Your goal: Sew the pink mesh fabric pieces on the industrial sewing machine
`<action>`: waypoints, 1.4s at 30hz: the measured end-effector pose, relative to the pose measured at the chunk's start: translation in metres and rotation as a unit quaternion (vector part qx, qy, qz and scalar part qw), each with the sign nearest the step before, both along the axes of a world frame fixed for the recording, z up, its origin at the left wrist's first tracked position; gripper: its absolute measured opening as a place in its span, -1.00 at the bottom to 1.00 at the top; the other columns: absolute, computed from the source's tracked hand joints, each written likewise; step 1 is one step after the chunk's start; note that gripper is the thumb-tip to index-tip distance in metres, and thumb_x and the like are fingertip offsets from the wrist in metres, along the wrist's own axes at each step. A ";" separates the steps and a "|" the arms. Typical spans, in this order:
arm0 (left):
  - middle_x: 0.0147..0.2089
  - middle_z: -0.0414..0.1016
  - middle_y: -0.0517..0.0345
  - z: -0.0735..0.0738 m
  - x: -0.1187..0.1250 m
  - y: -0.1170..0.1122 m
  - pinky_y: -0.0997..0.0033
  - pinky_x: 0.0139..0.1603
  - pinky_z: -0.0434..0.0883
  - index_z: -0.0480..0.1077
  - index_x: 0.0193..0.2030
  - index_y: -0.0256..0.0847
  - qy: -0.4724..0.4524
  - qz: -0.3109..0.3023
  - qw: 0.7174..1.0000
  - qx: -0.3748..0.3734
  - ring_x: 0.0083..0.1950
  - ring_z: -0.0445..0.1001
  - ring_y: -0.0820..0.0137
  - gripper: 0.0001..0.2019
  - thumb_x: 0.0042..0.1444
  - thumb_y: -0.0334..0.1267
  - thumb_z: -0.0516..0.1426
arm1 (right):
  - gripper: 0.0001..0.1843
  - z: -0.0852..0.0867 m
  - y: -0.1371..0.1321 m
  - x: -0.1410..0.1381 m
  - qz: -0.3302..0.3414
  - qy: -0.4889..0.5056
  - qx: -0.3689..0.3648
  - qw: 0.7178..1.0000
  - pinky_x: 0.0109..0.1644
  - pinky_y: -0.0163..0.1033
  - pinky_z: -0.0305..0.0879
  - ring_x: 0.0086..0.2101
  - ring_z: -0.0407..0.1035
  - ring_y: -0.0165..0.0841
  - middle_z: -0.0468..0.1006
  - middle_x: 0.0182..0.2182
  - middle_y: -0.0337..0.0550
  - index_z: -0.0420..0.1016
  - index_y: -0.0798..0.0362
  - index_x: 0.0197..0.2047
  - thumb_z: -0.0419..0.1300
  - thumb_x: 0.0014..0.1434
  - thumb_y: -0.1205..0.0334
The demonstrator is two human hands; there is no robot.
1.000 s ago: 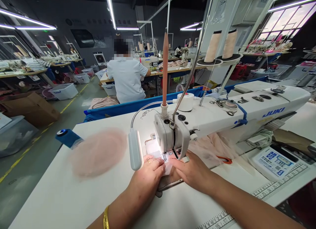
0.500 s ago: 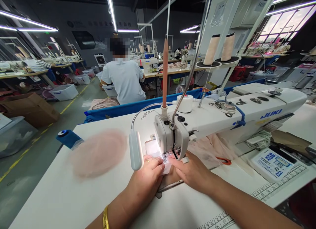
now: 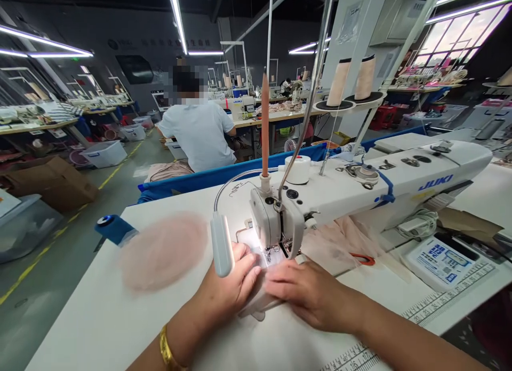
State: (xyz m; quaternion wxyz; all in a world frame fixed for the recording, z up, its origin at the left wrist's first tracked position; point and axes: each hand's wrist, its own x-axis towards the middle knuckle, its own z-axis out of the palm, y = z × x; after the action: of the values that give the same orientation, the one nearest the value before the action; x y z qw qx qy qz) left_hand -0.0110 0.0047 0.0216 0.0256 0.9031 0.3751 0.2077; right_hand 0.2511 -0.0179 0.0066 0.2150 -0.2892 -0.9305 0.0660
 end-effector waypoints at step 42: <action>-0.15 0.62 0.06 0.004 0.024 -0.033 0.12 -0.08 0.37 0.50 -0.12 -0.16 -0.042 -0.073 0.996 -0.001 -0.20 0.51 0.25 -0.77 0.38 -0.44 0.02 | -0.78 -0.011 0.003 -0.001 -0.062 -0.047 0.025 0.997 0.01 -0.07 0.27 -0.22 0.37 -0.20 0.64 -0.13 -0.06 0.55 0.06 -0.11 0.10 0.34 0.46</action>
State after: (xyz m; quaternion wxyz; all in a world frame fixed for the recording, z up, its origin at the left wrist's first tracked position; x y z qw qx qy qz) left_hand 0.0129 -0.0286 0.0252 0.0570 0.9185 0.3070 0.2426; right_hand 0.2500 -0.0152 -0.0039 0.1824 -0.3438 -0.9210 0.0152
